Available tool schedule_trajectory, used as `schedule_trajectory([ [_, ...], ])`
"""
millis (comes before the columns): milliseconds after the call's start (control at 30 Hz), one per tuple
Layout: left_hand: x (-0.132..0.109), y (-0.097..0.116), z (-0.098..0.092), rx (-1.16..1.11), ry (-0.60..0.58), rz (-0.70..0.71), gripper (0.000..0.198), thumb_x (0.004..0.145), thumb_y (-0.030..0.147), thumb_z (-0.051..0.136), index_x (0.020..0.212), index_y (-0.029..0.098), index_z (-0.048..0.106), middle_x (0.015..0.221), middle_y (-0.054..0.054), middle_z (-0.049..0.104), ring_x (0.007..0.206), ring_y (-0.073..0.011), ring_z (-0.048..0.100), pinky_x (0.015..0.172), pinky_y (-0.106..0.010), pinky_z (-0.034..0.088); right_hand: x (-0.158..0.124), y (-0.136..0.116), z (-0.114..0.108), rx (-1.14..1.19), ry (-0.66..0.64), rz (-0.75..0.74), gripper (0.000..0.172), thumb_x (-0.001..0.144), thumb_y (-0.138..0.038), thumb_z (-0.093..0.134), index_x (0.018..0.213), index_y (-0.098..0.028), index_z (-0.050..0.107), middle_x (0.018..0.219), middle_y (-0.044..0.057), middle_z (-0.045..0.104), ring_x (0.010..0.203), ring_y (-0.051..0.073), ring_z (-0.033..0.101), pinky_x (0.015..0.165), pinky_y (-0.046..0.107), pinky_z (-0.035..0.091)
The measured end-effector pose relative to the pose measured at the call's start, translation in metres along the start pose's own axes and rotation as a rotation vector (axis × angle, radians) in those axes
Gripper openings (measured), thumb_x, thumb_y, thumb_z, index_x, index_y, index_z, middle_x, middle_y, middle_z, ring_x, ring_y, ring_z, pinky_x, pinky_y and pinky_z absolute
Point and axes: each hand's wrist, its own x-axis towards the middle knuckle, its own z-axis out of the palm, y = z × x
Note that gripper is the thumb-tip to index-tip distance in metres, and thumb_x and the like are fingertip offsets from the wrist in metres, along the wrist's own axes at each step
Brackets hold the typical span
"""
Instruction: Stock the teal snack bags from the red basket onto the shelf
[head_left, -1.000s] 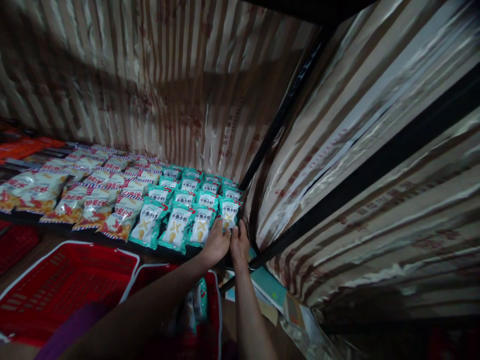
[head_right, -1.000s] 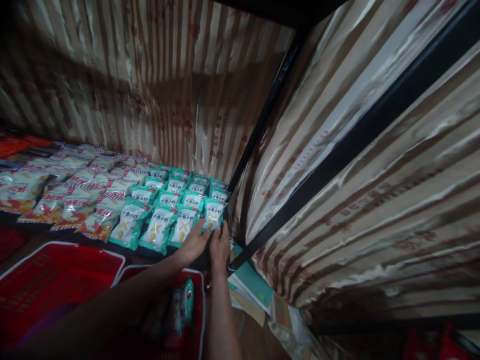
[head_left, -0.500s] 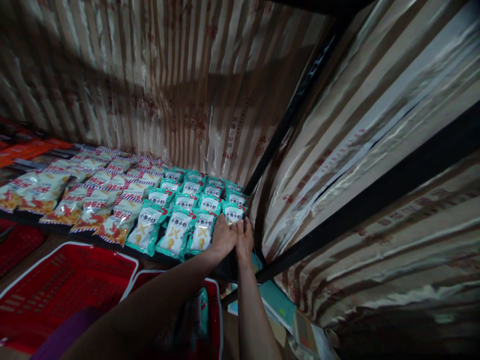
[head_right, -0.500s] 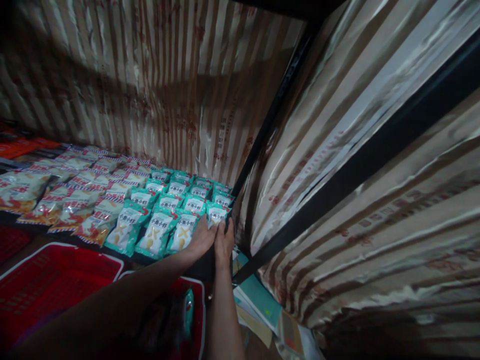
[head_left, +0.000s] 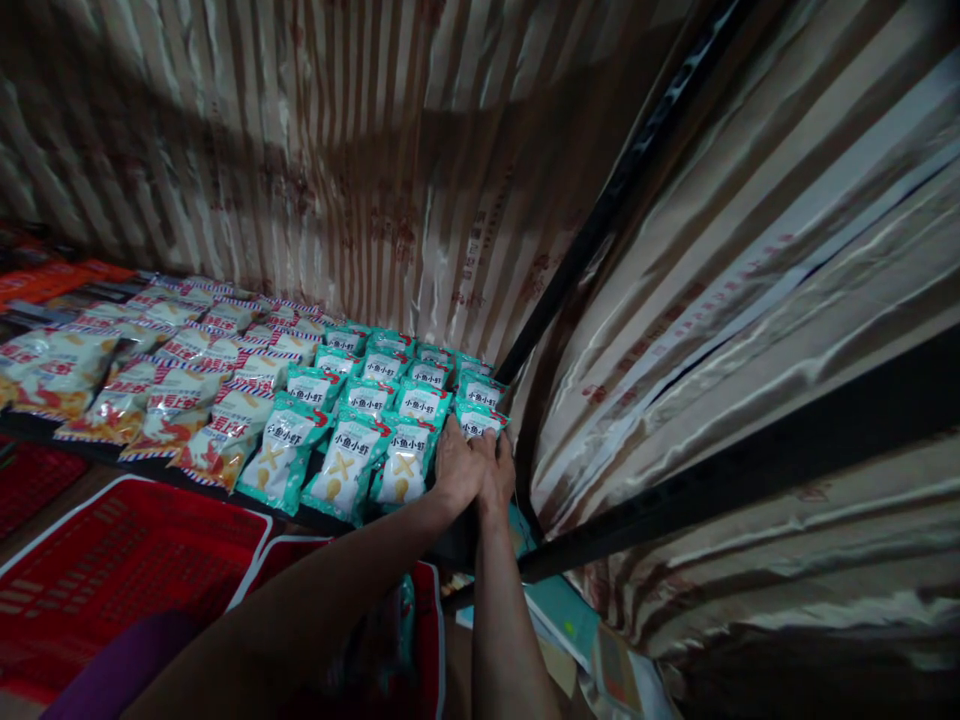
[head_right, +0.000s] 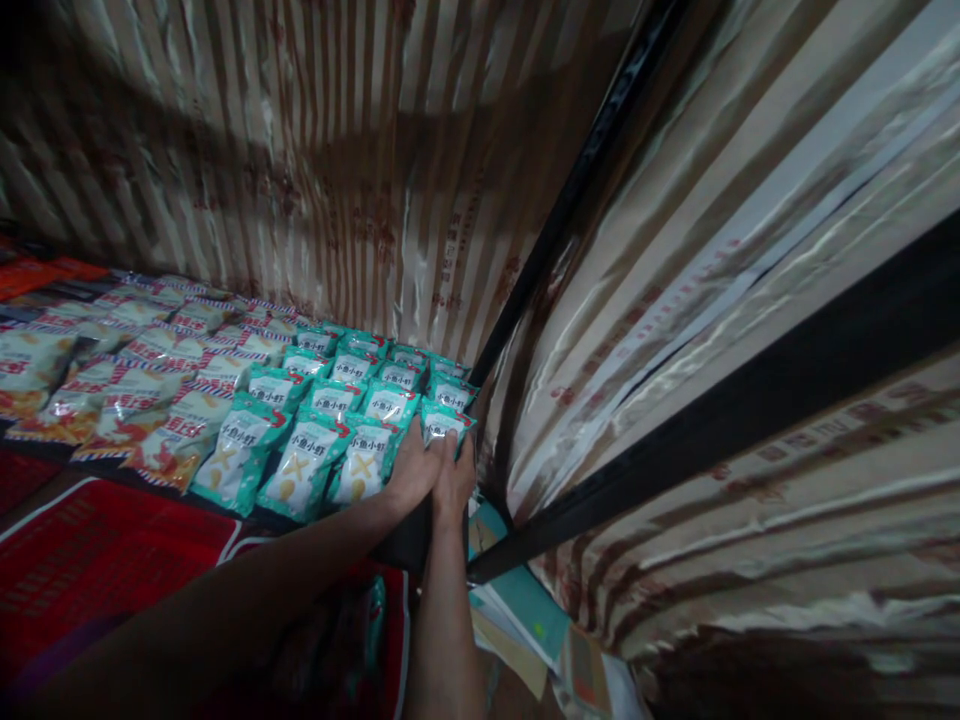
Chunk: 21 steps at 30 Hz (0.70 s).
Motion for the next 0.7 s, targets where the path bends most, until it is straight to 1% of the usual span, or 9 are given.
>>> schedule_trajectory([
  [67, 0.001, 0.001, 0.000, 0.007, -0.004, -0.003, 0.052, 0.082, 0.031, 0.047, 0.129, 0.010, 0.040, 0.132, -0.017, 0.048, 0.126, -0.0239, 0.041, 0.107, -0.035, 0.028, 0.001, -0.001, 0.000, -0.009, 0.025, -0.007, 0.067, 0.078, -0.059, 0.039, 0.129, -0.016, 0.047, 0.123, 0.015, 0.057, 0.114, 0.030, 0.052, 0.094, 0.042, 0.037],
  [133, 0.003, 0.001, 0.001, 0.003, -0.007, -0.024, 0.054, 0.081, 0.032, 0.048, 0.130, 0.011, 0.038, 0.133, -0.016, 0.048, 0.126, -0.0241, 0.042, 0.106, -0.035, 0.029, 0.003, -0.003, 0.000, -0.029, 0.045, -0.027, 0.065, 0.079, -0.059, 0.038, 0.128, -0.018, 0.049, 0.120, 0.014, 0.060, 0.111, 0.029, 0.054, 0.092, 0.042, 0.038],
  [300, 0.012, -0.001, 0.005, 0.017, -0.006, -0.096, 0.056, 0.081, 0.031, 0.047, 0.132, 0.011, 0.036, 0.134, -0.015, 0.048, 0.126, -0.0240, 0.041, 0.105, -0.035, 0.029, 0.009, -0.007, -0.002, -0.025, 0.099, -0.026, 0.063, 0.080, -0.056, 0.036, 0.124, -0.014, 0.053, 0.119, 0.017, 0.059, 0.109, 0.031, 0.054, 0.090, 0.043, 0.038],
  [400, 0.018, -0.002, 0.008, 0.037, -0.017, -0.108, 0.055, 0.080, 0.032, 0.048, 0.130, 0.012, 0.038, 0.132, -0.015, 0.049, 0.126, -0.0241, 0.042, 0.104, -0.033, 0.030, 0.012, -0.006, -0.002, -0.018, 0.120, -0.045, 0.061, 0.080, -0.053, 0.036, 0.121, -0.012, 0.055, 0.116, 0.017, 0.061, 0.108, 0.031, 0.054, 0.091, 0.043, 0.038],
  [500, 0.024, -0.001, 0.011, 0.036, -0.031, -0.111, 0.052, 0.080, 0.033, 0.048, 0.127, 0.013, 0.041, 0.128, -0.014, 0.053, 0.121, -0.0245, 0.047, 0.101, -0.032, 0.033, 0.015, -0.005, -0.001, -0.009, 0.142, -0.059, 0.059, 0.080, -0.049, 0.036, 0.121, -0.011, 0.054, 0.116, 0.018, 0.061, 0.108, 0.030, 0.054, 0.092, 0.043, 0.038],
  [600, 0.029, -0.002, 0.014, 0.030, -0.030, -0.125, 0.048, 0.080, 0.032, 0.047, 0.124, 0.013, 0.044, 0.123, -0.015, 0.058, 0.114, -0.0253, 0.053, 0.097, -0.033, 0.037, 0.016, -0.004, 0.000, -0.003, 0.163, -0.047, 0.058, 0.081, -0.046, 0.036, 0.122, -0.010, 0.053, 0.119, 0.019, 0.059, 0.110, 0.030, 0.054, 0.093, 0.043, 0.038],
  [700, 0.032, -0.003, 0.016, 0.027, -0.031, -0.113, 0.041, 0.081, 0.031, 0.047, 0.118, 0.014, 0.050, 0.118, -0.015, 0.061, 0.110, -0.0251, 0.056, 0.094, -0.032, 0.039, 0.017, -0.002, 0.001, 0.001, 0.158, -0.029, 0.057, 0.081, -0.046, 0.034, 0.122, -0.010, 0.053, 0.119, 0.019, 0.059, 0.111, 0.030, 0.053, 0.093, 0.043, 0.037],
])
